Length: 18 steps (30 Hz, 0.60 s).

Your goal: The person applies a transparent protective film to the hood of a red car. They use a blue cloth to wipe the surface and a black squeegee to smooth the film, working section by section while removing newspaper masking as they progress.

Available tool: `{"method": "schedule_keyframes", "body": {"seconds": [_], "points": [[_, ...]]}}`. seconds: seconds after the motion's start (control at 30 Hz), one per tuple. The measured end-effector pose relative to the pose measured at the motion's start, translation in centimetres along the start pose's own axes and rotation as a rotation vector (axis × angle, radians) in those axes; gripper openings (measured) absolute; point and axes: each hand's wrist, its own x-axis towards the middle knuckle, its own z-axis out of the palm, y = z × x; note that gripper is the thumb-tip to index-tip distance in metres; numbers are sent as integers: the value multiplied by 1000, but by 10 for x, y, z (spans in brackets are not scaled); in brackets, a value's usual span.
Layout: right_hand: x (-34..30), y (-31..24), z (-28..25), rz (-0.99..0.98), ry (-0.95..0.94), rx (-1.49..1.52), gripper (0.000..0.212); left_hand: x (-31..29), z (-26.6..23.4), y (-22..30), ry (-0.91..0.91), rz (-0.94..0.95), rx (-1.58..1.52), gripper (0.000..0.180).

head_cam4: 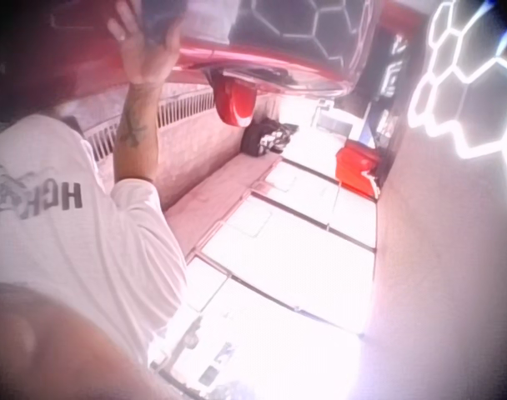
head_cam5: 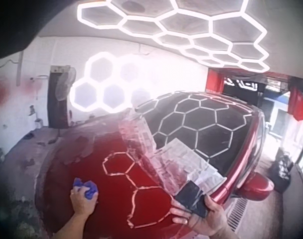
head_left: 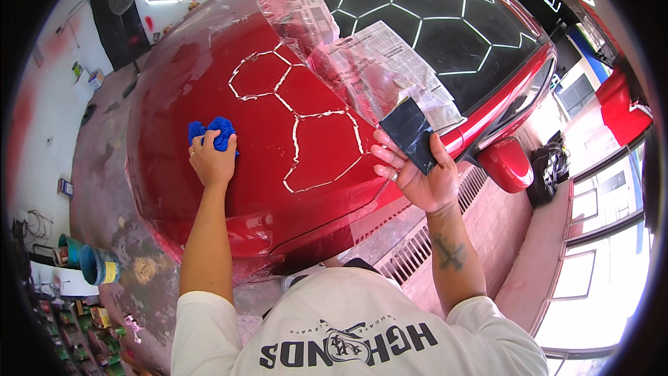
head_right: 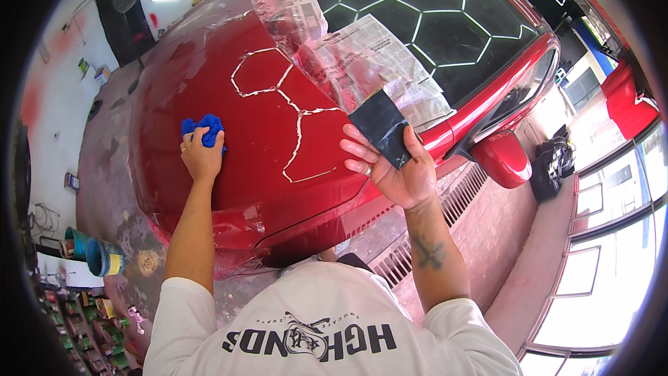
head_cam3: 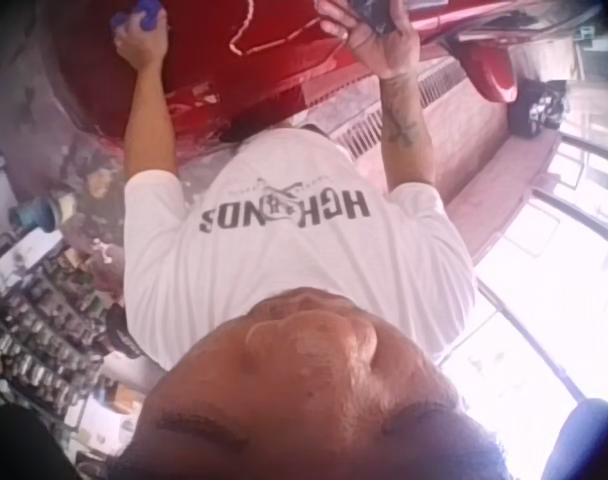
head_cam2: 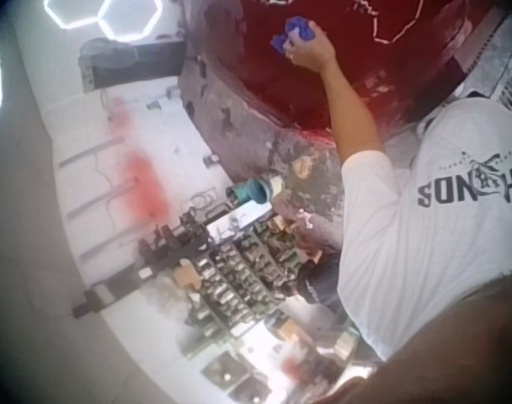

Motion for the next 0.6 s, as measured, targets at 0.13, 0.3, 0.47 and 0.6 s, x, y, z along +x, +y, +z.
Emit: {"method": "schedule_keyframes", "body": {"seconds": [0.13, 0.3, 0.47, 0.6], "points": [[-2, 3, 8, -9, 44, -199, 85, -1, -18, 25, 256, 165, 197, 45], [-4, 21, 33, -26, 30, -465, 91, -28, -49, 83, 133, 388, -398, 20], [-7, 37, 41, -36, -4, -504, 91, -65, -125, 184, -242, 412, -966, 26], [-8, 50, 57, -47, -57, -499, 89, -66, -144, 185, -226, 502, -903, 30]]}}
